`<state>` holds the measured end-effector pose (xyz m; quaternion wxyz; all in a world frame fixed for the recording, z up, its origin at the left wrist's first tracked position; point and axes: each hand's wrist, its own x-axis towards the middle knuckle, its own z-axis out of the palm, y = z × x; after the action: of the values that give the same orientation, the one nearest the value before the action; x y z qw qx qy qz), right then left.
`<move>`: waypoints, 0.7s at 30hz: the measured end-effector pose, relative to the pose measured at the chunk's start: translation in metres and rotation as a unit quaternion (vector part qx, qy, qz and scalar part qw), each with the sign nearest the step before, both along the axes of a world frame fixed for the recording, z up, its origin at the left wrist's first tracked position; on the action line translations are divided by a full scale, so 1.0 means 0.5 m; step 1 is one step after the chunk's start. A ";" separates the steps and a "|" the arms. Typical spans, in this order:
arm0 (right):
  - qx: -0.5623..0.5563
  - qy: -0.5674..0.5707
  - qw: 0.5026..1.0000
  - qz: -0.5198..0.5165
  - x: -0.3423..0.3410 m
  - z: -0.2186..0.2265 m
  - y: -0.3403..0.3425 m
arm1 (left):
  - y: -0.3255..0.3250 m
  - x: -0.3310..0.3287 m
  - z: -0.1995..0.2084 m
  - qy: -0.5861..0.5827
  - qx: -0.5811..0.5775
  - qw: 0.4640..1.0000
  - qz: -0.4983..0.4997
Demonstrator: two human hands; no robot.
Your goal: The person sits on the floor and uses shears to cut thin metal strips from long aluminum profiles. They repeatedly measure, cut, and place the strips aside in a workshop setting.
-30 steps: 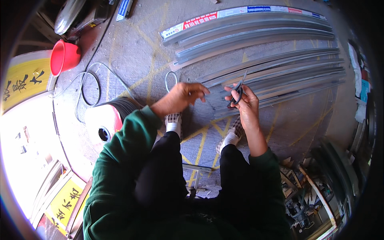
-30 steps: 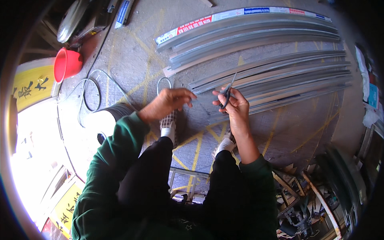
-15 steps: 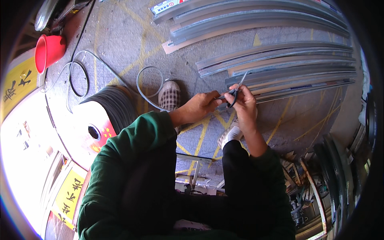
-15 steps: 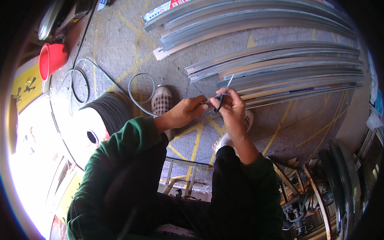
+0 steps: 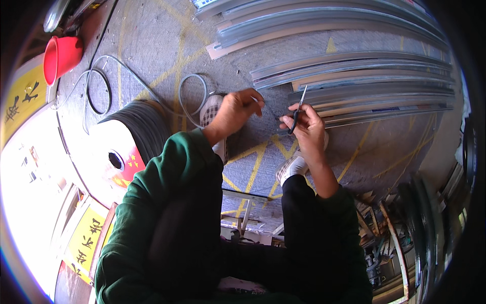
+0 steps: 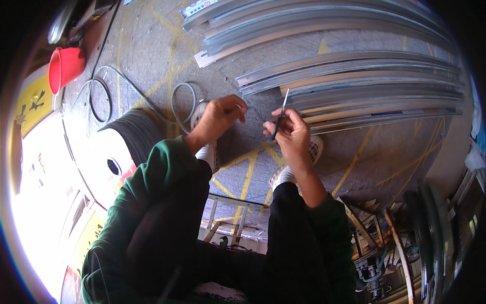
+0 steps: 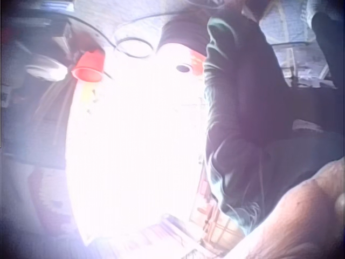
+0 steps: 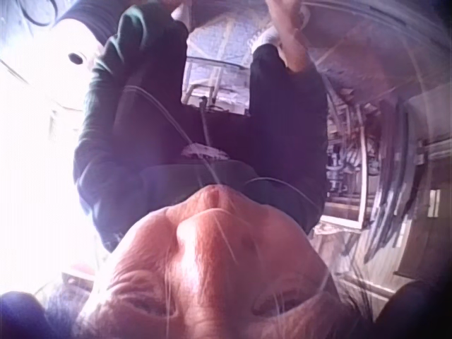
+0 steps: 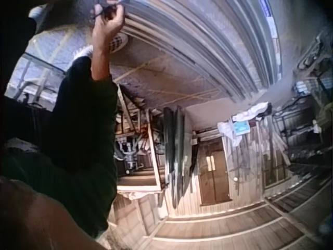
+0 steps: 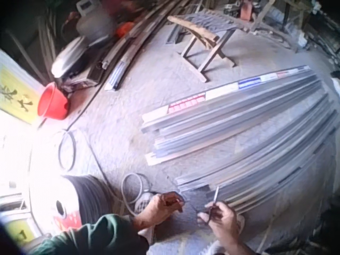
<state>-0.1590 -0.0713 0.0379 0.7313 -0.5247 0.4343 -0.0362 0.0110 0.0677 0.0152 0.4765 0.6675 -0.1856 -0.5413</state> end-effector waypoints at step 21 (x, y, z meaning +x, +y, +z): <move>-0.001 0.077 0.994 0.080 0.014 0.018 -0.001 | 0.007 0.078 -0.108 0.118 0.101 0.984 0.088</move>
<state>-0.1519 -0.0717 0.0471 0.6957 -0.5601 0.4455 0.0621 0.0500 0.0710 -0.0389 0.4710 0.6576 -0.0126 -0.5878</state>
